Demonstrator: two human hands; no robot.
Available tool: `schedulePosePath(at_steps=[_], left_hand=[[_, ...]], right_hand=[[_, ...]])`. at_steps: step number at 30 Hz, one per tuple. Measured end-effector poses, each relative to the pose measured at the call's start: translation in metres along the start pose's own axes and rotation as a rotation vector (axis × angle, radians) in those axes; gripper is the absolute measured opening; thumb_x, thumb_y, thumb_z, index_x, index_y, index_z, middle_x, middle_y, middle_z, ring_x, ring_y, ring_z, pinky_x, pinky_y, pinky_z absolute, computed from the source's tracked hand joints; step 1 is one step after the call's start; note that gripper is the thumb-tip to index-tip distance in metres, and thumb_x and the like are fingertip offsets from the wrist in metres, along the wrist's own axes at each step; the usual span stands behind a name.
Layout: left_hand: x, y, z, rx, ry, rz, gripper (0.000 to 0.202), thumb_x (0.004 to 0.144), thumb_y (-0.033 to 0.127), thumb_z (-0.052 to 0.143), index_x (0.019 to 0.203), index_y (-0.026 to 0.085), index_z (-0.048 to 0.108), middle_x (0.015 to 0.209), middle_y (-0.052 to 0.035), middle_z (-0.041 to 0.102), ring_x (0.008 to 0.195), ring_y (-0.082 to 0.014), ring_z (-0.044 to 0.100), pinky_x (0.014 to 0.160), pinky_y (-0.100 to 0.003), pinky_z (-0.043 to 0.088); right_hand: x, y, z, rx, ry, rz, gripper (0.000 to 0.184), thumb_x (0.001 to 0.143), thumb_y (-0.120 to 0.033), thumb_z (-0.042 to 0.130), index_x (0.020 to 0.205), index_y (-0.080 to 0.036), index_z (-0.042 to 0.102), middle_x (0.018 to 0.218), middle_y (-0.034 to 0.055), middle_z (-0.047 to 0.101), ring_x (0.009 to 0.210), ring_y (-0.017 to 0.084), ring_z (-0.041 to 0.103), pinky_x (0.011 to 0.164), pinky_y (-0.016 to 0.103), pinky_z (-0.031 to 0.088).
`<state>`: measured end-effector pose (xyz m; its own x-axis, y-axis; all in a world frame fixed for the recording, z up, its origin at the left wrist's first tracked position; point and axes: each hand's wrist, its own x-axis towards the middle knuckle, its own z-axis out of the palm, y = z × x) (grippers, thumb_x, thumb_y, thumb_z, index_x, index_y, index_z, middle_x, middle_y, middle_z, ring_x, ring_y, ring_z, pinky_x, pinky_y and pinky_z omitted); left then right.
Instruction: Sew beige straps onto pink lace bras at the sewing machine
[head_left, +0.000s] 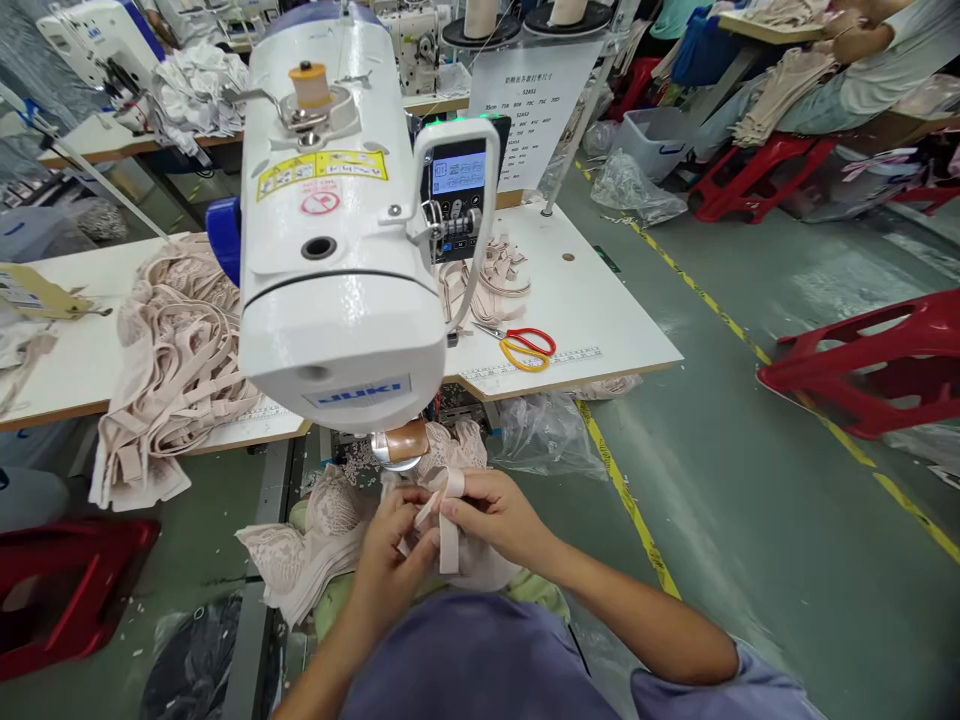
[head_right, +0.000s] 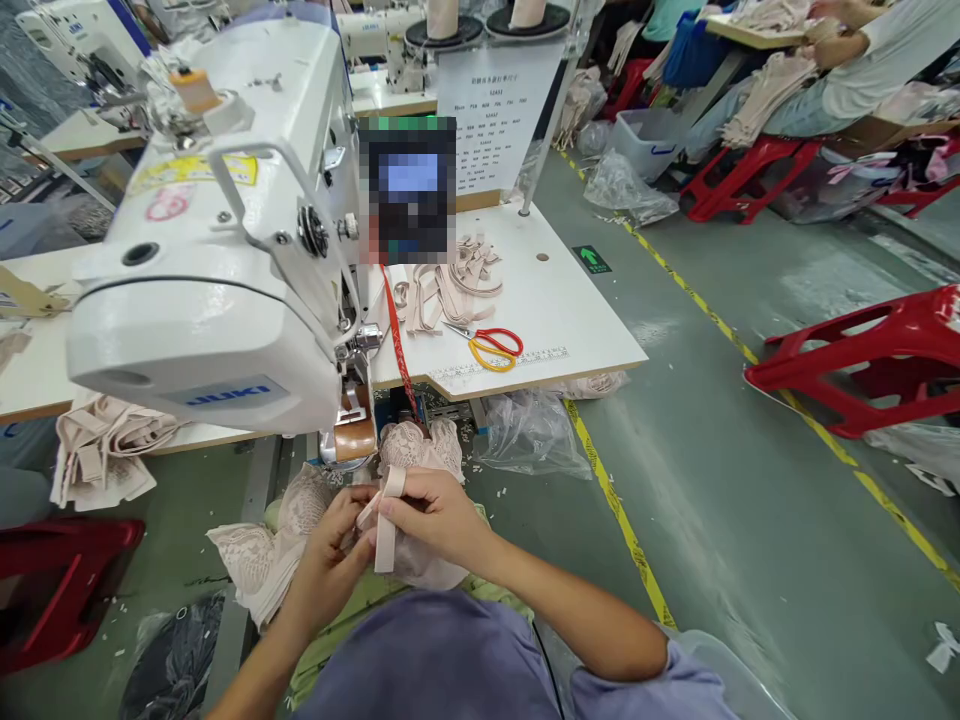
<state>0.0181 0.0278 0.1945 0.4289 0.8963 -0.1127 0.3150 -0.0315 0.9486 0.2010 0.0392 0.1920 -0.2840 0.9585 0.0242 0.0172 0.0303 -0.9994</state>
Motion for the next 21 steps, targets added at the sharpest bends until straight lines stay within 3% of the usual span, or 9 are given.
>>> schedulePosePath(at_steps=[1,4,6,9,12,15,18,21], left_hand=[[-0.003,-0.005,0.007,-0.018,0.052,-0.004,0.025,0.094,0.038,0.049,0.095,0.018,0.064,0.106,-0.0096,0.063,0.096,-0.0214,0.058,0.081,-0.029,0.046],[-0.014,-0.022,0.027,-0.048,0.216,-0.089,0.028,0.096,0.043,0.044,0.094,0.019,0.059,0.078,-0.0035,0.061,0.066,-0.0160,0.054,0.061,-0.026,0.044],[-0.018,-0.028,0.030,-0.030,0.300,-0.076,0.028,0.095,0.045,0.047,0.099,0.019,0.059,0.073,-0.0027,0.062,0.058,-0.0153,0.053,0.057,-0.026,0.044],[-0.012,-0.023,0.013,0.158,0.256,0.085,0.032,0.092,0.038,0.053,0.116,0.020,0.063,0.079,-0.0059,0.070,0.063,-0.0179,0.061,0.064,-0.029,0.048],[0.005,-0.003,-0.014,0.365,0.198,0.179,0.028,0.093,0.030,0.052,0.111,0.021,0.072,0.074,-0.0054,0.072,0.064,-0.0180,0.065,0.063,-0.027,0.048],[0.021,0.016,-0.033,0.338,0.217,0.056,0.032,0.096,0.032,0.048,0.117,0.023,0.070,0.091,-0.0057,0.077,0.071,-0.0176,0.070,0.062,-0.024,0.051],[0.029,0.027,-0.041,0.274,0.196,-0.074,0.033,0.096,0.034,0.047,0.119,0.025,0.070,0.100,-0.0044,0.078,0.075,-0.0179,0.071,0.061,-0.024,0.053],[0.032,0.030,-0.043,0.230,0.198,-0.122,0.031,0.094,0.034,0.050,0.113,0.025,0.072,0.110,-0.0047,0.076,0.088,-0.0205,0.072,0.067,-0.025,0.055]], right_hand=[[0.001,0.000,0.001,0.042,0.014,0.018,0.030,0.092,-0.041,0.058,0.087,-0.018,0.077,0.080,0.0038,0.071,0.074,0.016,0.063,0.067,0.026,0.048],[0.008,-0.001,0.003,0.097,0.036,0.057,0.030,0.090,-0.042,0.060,0.086,-0.016,0.075,0.075,0.0025,0.071,0.070,0.016,0.063,0.066,0.026,0.048],[0.013,-0.002,-0.001,0.103,0.053,0.080,0.031,0.088,-0.044,0.063,0.084,-0.016,0.075,0.074,0.0021,0.070,0.069,0.015,0.062,0.064,0.025,0.048],[0.028,-0.003,-0.015,0.206,0.018,0.178,0.035,0.085,-0.049,0.065,0.089,-0.016,0.074,0.065,0.0007,0.066,0.057,0.012,0.058,0.055,0.024,0.046],[0.053,-0.004,-0.035,0.283,0.007,0.251,0.038,0.084,-0.052,0.064,0.096,-0.017,0.072,0.059,-0.0016,0.062,0.051,0.010,0.055,0.050,0.021,0.044],[0.080,-0.008,-0.051,0.197,-0.024,0.230,0.032,0.080,-0.047,0.069,0.092,-0.017,0.070,0.063,-0.0011,0.064,0.056,0.011,0.059,0.055,0.023,0.048],[0.100,-0.016,-0.056,0.046,-0.098,0.188,0.024,0.078,-0.040,0.070,0.088,-0.019,0.066,0.067,0.0000,0.065,0.060,0.015,0.061,0.058,0.028,0.052],[0.111,-0.023,-0.049,-0.190,0.003,0.066,0.016,0.080,-0.035,0.067,0.088,-0.021,0.065,0.076,0.0024,0.066,0.070,0.020,0.063,0.066,0.034,0.053]])
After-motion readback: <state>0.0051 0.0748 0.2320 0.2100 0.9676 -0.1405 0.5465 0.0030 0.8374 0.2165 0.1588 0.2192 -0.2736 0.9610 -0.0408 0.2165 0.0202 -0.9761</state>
